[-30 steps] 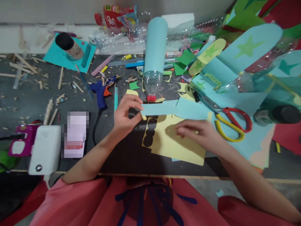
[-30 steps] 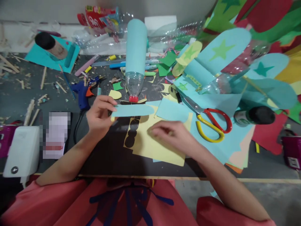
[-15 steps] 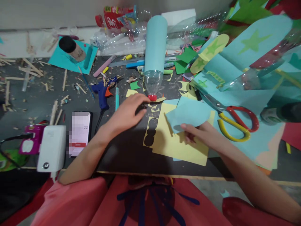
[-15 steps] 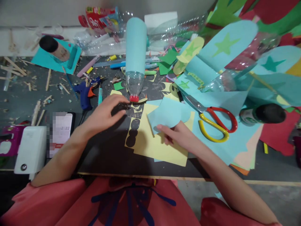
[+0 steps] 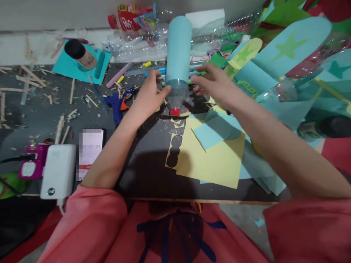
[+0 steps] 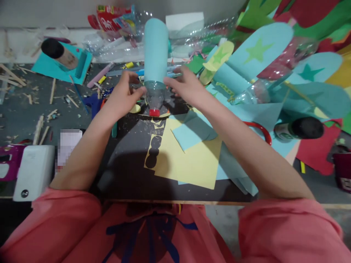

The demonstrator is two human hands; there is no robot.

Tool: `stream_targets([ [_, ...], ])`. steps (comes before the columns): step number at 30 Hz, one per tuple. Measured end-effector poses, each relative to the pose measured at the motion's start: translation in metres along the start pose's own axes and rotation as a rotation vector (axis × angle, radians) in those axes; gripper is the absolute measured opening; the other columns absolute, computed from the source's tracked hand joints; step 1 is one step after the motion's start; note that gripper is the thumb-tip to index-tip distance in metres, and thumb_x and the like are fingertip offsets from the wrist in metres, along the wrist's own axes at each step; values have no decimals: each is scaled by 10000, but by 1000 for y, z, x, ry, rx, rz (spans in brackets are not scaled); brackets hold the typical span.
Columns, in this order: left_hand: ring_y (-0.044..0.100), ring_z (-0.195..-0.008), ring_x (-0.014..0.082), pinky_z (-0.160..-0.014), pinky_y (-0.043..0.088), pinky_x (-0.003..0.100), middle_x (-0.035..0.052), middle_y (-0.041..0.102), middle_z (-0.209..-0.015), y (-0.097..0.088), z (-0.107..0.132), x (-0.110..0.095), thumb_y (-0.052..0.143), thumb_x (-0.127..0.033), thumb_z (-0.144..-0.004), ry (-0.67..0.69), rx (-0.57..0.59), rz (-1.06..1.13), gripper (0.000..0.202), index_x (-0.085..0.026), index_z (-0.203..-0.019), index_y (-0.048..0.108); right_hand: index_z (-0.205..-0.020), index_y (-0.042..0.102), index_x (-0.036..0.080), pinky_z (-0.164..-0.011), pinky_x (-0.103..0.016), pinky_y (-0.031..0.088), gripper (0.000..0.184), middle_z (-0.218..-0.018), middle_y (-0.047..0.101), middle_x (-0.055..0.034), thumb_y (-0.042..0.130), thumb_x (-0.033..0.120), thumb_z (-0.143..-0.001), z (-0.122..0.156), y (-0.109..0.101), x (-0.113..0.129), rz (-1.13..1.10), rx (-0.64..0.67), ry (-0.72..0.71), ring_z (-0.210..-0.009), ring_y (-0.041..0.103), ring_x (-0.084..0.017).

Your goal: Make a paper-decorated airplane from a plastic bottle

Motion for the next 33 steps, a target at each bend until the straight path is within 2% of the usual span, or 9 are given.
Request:
stream_targets([
  [3,677,-969,235,-859,486,416,50,579,-1036,10,-20,3,574,-331,-937,-62,18,104,415,-232,-1316,439,-1264,464,149,-642,-247,543,423,-992,683,-46,590,383,-935,-30,21,4,-2,15,5,-764,694,-149],
  [6,691,-909,219,-824,510,395,9,585,-917,15,-20,-1,566,-309,-936,-111,55,217,479,-253,-1383,405,-1248,466,182,-586,-273,564,495,-1021,687,-63,648,462,-882,-36,27,-1,-29,-25,-18,-789,710,-194],
  [11,692,-765,182,-754,554,373,-9,605,-880,10,20,-10,569,-300,-922,-158,159,374,547,-326,-1439,392,-1348,408,219,-745,-354,592,648,-1125,682,-95,622,591,-863,1,28,-12,33,26,-168,-942,703,-242],
  [16,638,-659,131,-695,584,364,57,630,-1218,12,66,-1,641,-310,-876,-132,275,407,638,-379,-1455,382,-1492,252,216,-813,-421,575,860,-1305,610,-169,566,689,-846,53,40,-24,110,124,-219,-1028,686,-309],
  [19,632,-647,124,-703,589,382,90,583,-1354,16,82,5,638,-358,-883,-125,289,379,652,-376,-1471,357,-1529,180,198,-786,-410,563,922,-1304,610,-193,524,718,-849,70,46,-26,198,157,-171,-1025,687,-333],
  [22,627,-647,122,-700,582,378,127,540,-1423,20,89,4,622,-361,-892,-131,289,352,671,-337,-1491,322,-1550,131,173,-697,-392,543,997,-1155,682,-183,513,749,-831,76,45,-24,280,185,-99,-882,707,-333],
  [27,644,-714,144,-738,572,357,129,561,-1384,14,87,-9,578,-380,-906,-130,307,203,671,-250,-1508,313,-1532,231,131,-625,-390,502,1040,-1052,711,-179,462,820,-788,72,37,-21,437,141,-67,-791,682,-351],
  [30,666,-819,182,-804,564,365,89,644,-1264,-5,76,-13,546,-346,-913,-31,283,43,473,-215,-1366,517,-1523,268,147,-633,-400,494,1016,-1057,705,-171,470,811,-780,68,33,-22,481,67,-122,-802,666,-348],
  [33,655,-1043,256,-972,508,417,73,701,-1146,-32,56,-9,539,-239,-887,66,126,-271,243,-205,-1076,689,-1538,250,179,-629,-395,484,955,-903,703,-108,514,729,-802,64,33,-22,462,79,-154,-709,637,-302],
])
Point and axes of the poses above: each hand's wrist, its own z-axis away from the middle knuckle, its own y-axis out of the palm, x = y × z, the point moved 3 cm from there along -z, towards the middle knuckle
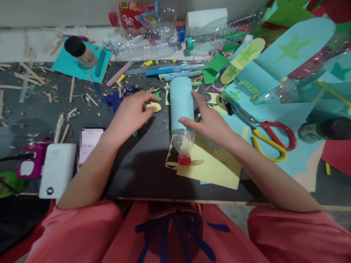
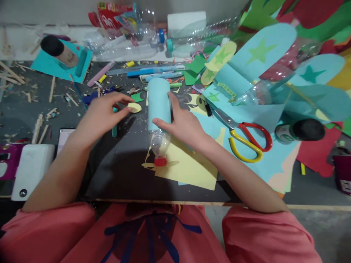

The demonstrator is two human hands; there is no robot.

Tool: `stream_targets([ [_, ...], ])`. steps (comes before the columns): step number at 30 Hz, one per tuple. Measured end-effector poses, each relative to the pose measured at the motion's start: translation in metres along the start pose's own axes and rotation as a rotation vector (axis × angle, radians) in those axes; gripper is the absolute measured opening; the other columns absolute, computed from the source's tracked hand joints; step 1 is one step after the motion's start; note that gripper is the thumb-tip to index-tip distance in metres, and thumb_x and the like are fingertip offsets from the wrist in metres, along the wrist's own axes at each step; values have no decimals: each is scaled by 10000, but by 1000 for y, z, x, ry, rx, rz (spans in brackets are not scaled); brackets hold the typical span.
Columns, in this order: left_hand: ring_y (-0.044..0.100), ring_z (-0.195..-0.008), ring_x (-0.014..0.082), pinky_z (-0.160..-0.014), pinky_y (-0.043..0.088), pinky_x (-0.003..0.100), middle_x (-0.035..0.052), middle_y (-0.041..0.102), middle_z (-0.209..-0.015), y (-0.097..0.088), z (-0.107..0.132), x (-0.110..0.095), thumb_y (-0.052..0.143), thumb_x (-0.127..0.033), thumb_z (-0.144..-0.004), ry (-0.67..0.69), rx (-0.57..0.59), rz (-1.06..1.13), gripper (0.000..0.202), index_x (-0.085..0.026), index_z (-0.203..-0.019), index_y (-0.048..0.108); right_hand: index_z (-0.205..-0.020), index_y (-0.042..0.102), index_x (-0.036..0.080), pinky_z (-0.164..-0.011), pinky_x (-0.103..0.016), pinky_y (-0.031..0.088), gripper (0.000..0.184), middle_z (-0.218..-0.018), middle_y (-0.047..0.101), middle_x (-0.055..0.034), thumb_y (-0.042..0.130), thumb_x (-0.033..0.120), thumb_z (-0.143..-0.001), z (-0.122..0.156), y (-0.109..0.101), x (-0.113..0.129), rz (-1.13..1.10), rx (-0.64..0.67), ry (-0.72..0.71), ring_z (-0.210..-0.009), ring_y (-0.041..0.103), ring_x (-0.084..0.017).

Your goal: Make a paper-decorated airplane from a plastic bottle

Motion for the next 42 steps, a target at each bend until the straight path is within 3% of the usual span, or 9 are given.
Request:
stream_targets([
  [2,603,-1175,306,-1050,453,471,93,701,-1177,-7,-11,9,547,-214,-870,40,14,-186,268,-205,-1094,694,-1560,206,192,-608,-386,472,927,-770,667,-56,526,658,-825,0,0,1,-27,24,-4,-627,604,-272],
  [7,602,-1175,352,-1031,456,518,123,696,-1163,5,-22,18,582,-233,-844,107,137,-404,292,-185,-1113,687,-1588,111,195,-542,-344,422,942,-633,608,-4,546,562,-838,16,-1,10,-28,93,19,-498,521,-235],
  [13,634,-1108,345,-925,518,452,131,668,-1145,7,-19,14,604,-235,-834,99,178,-445,242,-176,-1061,661,-1580,142,145,-506,-303,379,1038,-694,670,-60,474,768,-820,39,3,14,109,162,36,-515,553,-239],
  [19,657,-1045,318,-855,532,401,113,663,-1120,3,-22,16,594,-222,-820,76,223,-350,289,-171,-1103,620,-1473,403,169,-747,-493,534,934,-1186,631,-204,385,832,-816,36,3,11,167,-72,-155,-1016,624,-382],
  [23,650,-1027,313,-892,518,421,119,635,-1127,6,-25,20,577,-235,-811,100,228,-335,303,-176,-1103,635,-1440,469,273,-1101,-616,370,713,-1536,413,-157,334,732,-911,33,6,10,118,-80,-393,-1408,390,-383],
  [26,655,-1003,301,-890,517,417,118,623,-1135,6,-29,23,581,-231,-787,92,235,-298,290,-167,-1062,648,-1464,442,315,-1161,-647,284,685,-1637,283,-106,313,717,-925,26,11,6,89,-29,-418,-1508,247,-371],
  [34,653,-884,201,-849,516,369,49,676,-1069,-12,-36,3,623,-309,-821,-18,20,23,229,-204,-1023,590,-1475,429,311,-1207,-620,242,730,-1652,248,-90,278,748,-910,1,16,-2,61,-75,-434,-1535,206,-333],
  [37,650,-920,181,-833,520,351,52,662,-1138,-14,-40,-9,637,-316,-831,24,-99,262,194,-226,-975,543,-1465,441,310,-1200,-628,253,726,-1635,286,-84,288,748,-907,-4,17,-2,51,-118,-462,-1517,239,-341],
  [42,641,-988,166,-850,534,324,5,671,-984,-3,-47,-17,690,-332,-785,218,-246,718,194,-259,-895,547,-1458,448,314,-1198,-625,259,595,-1549,428,-82,298,615,-968,-3,14,7,107,-107,-480,-1448,348,-329],
])
Point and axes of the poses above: each hand's wrist, its own z-axis away from the middle knuckle, its own y-axis out of the palm, x = y × z, the point moved 3 cm from there along -z, towards the middle knuckle
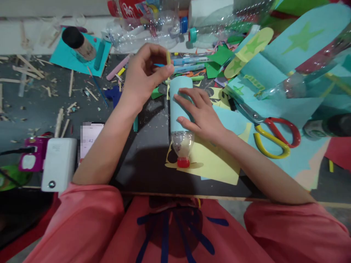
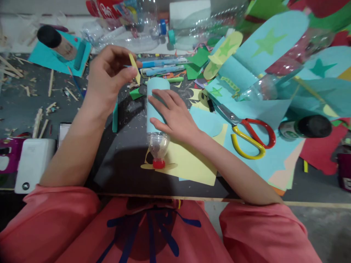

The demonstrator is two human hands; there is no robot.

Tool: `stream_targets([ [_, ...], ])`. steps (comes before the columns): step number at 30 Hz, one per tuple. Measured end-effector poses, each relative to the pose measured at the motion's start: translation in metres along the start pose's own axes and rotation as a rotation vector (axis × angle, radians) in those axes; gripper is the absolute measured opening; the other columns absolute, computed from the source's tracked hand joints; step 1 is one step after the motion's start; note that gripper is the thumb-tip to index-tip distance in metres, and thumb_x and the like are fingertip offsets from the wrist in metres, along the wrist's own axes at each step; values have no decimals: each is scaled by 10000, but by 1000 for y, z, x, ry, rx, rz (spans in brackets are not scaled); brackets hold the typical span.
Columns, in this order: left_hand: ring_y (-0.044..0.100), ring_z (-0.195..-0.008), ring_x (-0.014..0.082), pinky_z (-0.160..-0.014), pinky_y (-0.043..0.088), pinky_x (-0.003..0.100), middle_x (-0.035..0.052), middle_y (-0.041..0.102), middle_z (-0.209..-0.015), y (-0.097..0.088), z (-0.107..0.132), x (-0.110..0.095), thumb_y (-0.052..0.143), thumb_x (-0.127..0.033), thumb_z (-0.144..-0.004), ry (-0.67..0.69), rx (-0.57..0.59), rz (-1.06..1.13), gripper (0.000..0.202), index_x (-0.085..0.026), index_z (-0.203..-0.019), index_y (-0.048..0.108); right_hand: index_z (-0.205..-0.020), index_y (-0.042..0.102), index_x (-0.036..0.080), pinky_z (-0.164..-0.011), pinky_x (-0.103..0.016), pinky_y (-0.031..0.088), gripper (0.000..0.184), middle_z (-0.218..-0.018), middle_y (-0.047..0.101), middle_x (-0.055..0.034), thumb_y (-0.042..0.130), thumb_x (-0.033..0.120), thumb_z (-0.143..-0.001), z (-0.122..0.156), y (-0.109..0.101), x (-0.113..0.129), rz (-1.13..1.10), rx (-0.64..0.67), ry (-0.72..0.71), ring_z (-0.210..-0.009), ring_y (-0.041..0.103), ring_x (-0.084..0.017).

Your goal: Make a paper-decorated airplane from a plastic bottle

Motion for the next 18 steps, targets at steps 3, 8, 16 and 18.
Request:
stream_targets([
  [3,662,-994,161,-841,546,299,-8,683,-957,9,4,6,751,-340,-761,86,-41,177,237,-275,-911,579,-1423,481,336,-1178,-605,298,497,-1469,501,-77,313,517,-992,-2,-6,6,40,26,36,-1384,421,-324],
  [8,672,-975,135,-795,539,260,-31,680,-974,20,12,11,746,-398,-801,145,-46,138,260,-299,-977,583,-1278,585,315,-1124,-564,365,403,-1374,592,-67,293,402,-1014,-9,-12,6,54,-14,6,-1263,523,-300],
  [16,652,-1073,177,-865,529,307,29,652,-1118,26,12,12,639,-365,-858,123,28,-21,255,-275,-1076,540,-1262,549,275,-985,-587,475,357,-1266,601,-128,353,384,-984,-17,-17,-6,-41,-18,22,-1184,550,-321],
  [18,656,-1087,181,-908,528,330,38,656,-1175,27,13,15,586,-376,-874,90,49,-105,271,-267,-1114,525,-1388,446,277,-968,-577,499,438,-1327,555,-134,388,395,-970,-15,-17,-8,-58,-38,69,-1188,549,-317],
])
Point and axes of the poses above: each hand's wrist, its own z-axis away from the middle knuckle, its own y-axis out of the palm, x = y × z, the point moved 3 cm from there along -z, towards the middle knuckle
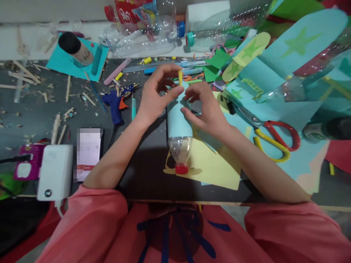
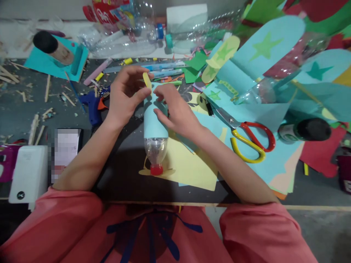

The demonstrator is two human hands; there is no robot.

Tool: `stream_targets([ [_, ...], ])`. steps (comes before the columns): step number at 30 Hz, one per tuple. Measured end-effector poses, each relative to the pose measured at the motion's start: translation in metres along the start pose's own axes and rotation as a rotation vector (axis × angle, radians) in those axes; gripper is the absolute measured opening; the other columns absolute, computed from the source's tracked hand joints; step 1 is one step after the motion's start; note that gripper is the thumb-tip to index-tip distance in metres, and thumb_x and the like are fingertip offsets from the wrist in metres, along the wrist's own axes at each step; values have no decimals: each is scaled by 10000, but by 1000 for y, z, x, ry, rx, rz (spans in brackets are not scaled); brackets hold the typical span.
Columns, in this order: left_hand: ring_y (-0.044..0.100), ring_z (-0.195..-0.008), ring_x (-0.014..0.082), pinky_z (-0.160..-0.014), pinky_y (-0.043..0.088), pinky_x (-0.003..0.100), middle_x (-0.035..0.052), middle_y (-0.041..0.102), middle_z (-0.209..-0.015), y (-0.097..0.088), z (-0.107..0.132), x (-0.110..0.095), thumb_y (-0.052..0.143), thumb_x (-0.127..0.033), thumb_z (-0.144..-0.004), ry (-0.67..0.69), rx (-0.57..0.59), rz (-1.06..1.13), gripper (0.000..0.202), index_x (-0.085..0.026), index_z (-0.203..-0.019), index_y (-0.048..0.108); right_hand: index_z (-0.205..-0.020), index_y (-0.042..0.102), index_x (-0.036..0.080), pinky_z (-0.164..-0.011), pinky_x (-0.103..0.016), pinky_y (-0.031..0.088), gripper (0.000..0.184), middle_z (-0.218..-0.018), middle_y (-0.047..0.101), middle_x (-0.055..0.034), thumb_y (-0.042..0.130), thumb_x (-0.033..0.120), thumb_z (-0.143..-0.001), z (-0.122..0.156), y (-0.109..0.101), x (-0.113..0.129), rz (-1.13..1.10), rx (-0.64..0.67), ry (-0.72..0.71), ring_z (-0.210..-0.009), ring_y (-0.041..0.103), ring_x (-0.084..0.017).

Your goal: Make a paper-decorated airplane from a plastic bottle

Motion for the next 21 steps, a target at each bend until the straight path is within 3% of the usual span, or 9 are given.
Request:
stream_targets([
  [5,676,-1033,180,-837,543,328,22,679,-1149,3,3,4,616,-366,-848,14,-16,11,264,-255,-1081,561,-1555,207,303,-973,-562,519,631,-1356,522,-128,404,368,-959,1,2,0,-6,-15,15,-1225,537,-313],
  [8,680,-994,174,-829,540,330,18,683,-1140,4,4,5,616,-358,-855,26,-14,-9,251,-263,-1081,562,-1563,216,307,-992,-559,515,633,-1354,519,-129,399,351,-958,0,2,1,-1,-11,11,-1232,535,-310],
  [12,663,-1110,196,-887,538,327,41,661,-1198,4,4,6,571,-383,-883,22,-15,-65,266,-263,-1118,538,-1570,206,305,-997,-587,503,647,-1365,515,-138,410,365,-958,1,2,-2,-4,-11,44,-1237,536,-323],
  [21,605,-1258,242,-942,539,363,49,629,-1316,4,5,11,520,-464,-946,-172,40,-359,384,-302,-1294,519,-1478,332,291,-963,-596,515,552,-1442,463,-140,441,367,-942,0,3,-2,-51,-19,52,-1201,558,-314],
])
Point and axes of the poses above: each hand's wrist, its own z-axis away from the middle knuckle, its own y-axis out of the palm, x = y × z, the point moved 3 cm from there along -z, towards the middle knuckle
